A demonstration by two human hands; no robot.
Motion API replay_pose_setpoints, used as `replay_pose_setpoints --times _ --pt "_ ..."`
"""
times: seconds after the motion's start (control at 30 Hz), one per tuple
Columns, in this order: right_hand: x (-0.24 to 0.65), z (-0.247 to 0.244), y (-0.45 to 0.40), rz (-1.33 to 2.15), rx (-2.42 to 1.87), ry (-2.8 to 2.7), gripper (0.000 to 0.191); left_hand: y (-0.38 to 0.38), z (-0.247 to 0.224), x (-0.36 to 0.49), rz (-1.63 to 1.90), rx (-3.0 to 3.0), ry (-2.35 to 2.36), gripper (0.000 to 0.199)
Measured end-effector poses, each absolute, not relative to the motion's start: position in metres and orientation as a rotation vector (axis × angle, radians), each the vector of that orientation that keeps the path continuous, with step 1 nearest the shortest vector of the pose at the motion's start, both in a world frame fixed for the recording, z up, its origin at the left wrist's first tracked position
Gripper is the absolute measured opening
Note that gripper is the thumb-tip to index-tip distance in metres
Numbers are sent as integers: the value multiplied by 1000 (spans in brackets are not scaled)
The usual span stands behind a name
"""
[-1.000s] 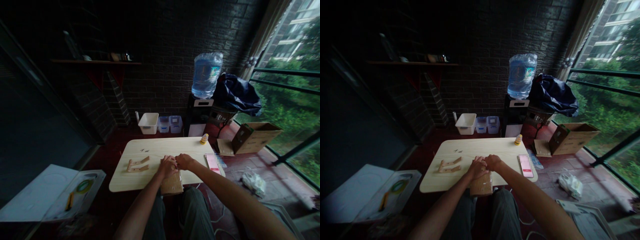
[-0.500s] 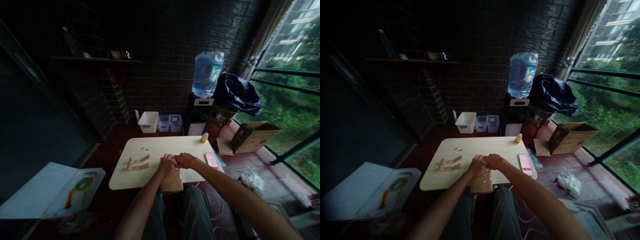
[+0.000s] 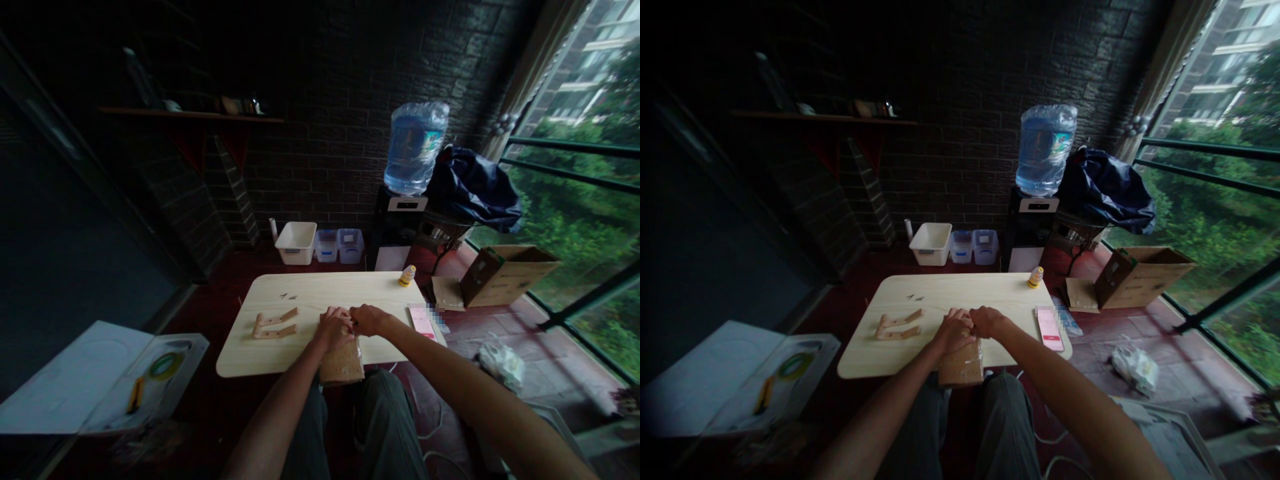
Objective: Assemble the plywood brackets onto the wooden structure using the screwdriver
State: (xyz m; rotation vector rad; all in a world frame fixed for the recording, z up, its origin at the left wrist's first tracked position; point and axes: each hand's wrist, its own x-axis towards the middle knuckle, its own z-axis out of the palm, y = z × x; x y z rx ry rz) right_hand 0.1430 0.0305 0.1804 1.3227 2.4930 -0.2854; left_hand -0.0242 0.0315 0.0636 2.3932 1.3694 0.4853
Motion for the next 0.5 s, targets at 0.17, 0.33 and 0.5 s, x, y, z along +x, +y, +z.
replay_pose_setpoints --times 0.17,0.33,0.5 --pt "142 190 23 -191 1233 2561 38 32 64 -25 469 2393 1381 20" --pt "141 182 23 -156 1213 2584 37 34 59 -26 501 2389 1375 19" --pt "141 176 29 -217 1258 2579 34 34 56 -26 534 2390 1380 20"
